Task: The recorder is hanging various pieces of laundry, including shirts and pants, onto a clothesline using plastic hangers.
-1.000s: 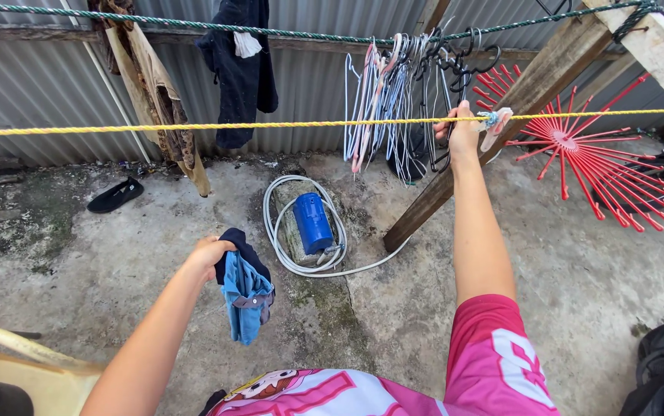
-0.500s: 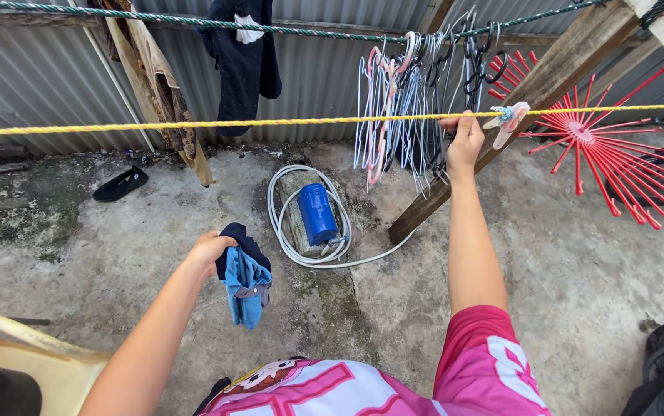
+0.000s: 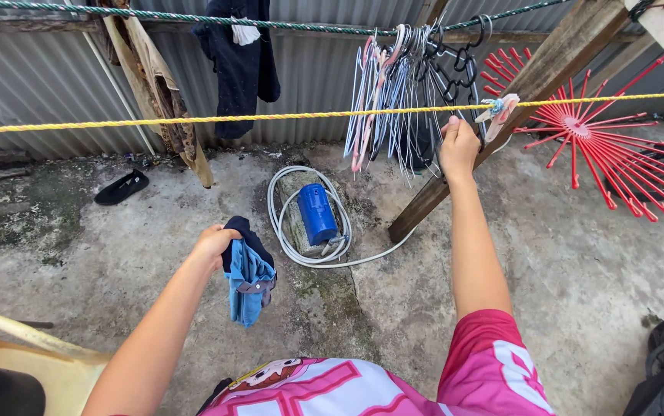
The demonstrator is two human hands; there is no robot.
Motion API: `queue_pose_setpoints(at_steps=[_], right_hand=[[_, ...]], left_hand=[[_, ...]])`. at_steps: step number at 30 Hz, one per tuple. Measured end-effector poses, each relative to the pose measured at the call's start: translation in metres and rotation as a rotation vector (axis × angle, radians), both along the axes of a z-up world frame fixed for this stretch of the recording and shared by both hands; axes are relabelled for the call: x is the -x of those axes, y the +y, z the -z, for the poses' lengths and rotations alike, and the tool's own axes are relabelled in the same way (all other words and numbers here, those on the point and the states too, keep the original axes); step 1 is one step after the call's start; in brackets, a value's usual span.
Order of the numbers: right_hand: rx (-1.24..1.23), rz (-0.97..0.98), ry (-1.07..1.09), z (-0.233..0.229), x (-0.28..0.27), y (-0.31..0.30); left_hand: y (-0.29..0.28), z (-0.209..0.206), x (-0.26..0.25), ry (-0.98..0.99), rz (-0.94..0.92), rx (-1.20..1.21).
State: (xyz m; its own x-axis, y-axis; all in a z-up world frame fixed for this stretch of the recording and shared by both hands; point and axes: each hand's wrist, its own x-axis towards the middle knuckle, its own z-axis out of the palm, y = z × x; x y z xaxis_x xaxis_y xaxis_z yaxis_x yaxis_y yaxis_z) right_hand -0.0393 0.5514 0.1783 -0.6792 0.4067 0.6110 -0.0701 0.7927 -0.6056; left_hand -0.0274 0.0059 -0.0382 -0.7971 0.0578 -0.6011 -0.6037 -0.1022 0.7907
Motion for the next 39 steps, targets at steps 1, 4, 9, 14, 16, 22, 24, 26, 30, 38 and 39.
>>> queue_pose_setpoints(at_steps=[1, 4, 9, 14, 16, 22, 24, 26, 30, 38, 39], right_hand=[[-0.001, 0.0, 0.004, -0.009, 0.002, -0.003], [-0.145, -0.009, 0.029, -0.029, 0.016, -0.007], [-0.306, 0.1, -0.076, -0.049, 0.061, 0.009], [-0.371, 0.155, -0.108, -0.052, 0.098, 0.025], [-0.409, 0.182, -0.137, -0.047, 0.104, 0.03], [-0.295, 0.121, -0.382, -0.079, 0.067, -0.001], [-0.06, 0.067, -0.471, -0.088, 0.051, -0.015], [0.06, 0.026, -0.435, -0.074, 0.063, -0.001], [0.456, -0.142, -0.32, -0.041, 0.091, 0.033], [0.324, -0.159, -0.181, -0.021, 0.07, 0.03], [0.125, -0.107, -0.088, -0.011, 0.069, 0.034]], left_hand=[[0.001, 0.006, 0.003, 0.004, 0.0, -0.001], [0.007, 0.02, 0.007, -0.013, 0.02, -0.033], [0.018, 0.011, -0.003, -0.033, 0.048, -0.092], [0.016, 0.024, -0.001, -0.021, 0.003, -0.061], [0.011, 0.027, -0.007, -0.026, -0.02, -0.036], [-0.002, 0.034, -0.009, -0.031, -0.008, -0.088], [-0.005, 0.032, -0.013, -0.032, -0.01, -0.039], [-0.009, 0.038, -0.013, -0.034, -0.018, -0.049], [-0.015, 0.043, -0.016, -0.004, -0.02, 0.086], [-0.022, 0.039, -0.02, -0.051, -0.051, -0.088], [-0.023, 0.039, -0.02, -0.053, -0.053, -0.064]])
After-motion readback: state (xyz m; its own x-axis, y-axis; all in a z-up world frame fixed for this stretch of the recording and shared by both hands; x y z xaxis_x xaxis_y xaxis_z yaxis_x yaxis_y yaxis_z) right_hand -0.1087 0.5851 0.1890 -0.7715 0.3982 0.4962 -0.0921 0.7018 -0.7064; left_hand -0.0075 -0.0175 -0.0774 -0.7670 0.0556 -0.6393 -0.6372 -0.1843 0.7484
